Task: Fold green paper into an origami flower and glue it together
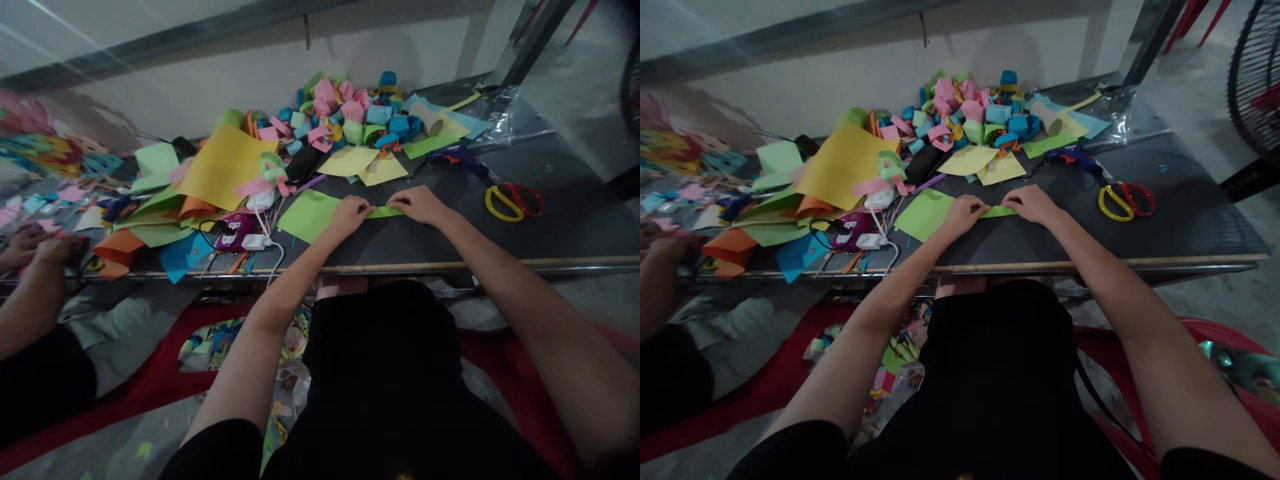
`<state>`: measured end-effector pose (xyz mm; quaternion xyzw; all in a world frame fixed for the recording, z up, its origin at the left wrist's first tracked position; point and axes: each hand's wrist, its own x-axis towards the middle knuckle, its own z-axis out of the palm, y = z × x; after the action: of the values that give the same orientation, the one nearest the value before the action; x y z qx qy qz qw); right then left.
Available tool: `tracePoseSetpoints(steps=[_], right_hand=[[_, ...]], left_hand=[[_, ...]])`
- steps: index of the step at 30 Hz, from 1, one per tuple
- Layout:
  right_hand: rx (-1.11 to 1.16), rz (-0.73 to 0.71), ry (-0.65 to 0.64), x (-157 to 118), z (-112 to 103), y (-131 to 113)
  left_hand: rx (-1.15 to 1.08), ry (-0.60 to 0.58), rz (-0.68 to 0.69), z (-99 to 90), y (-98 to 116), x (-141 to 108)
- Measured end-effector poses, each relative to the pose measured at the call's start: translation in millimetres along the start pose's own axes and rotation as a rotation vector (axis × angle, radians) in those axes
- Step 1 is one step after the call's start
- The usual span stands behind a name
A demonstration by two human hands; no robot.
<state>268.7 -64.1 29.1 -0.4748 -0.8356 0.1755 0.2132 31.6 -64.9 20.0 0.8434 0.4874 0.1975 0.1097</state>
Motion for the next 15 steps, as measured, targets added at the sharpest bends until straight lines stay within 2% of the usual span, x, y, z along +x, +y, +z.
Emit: tracePoseSetpoints(steps=[6, 9, 12, 15], right_hand=[[-0.062, -0.004, 0.136, -9, 3, 12], [-0.032, 0.065, 0.119, -15, -1, 24], [-0.022, 0.126, 0.128, -19, -6, 36], [-0.104, 0.081, 0.197, -24, -5, 35]], left_hand=[[-0.055, 0.044, -0.02, 3.6, -2, -4], [-0.057, 0.042, -0.035, 1.5, 0, -7], [-0.014, 0.025, -0.022, -2.3, 1, -8], [0.105, -0.004, 0.028, -6.5, 5, -10]])
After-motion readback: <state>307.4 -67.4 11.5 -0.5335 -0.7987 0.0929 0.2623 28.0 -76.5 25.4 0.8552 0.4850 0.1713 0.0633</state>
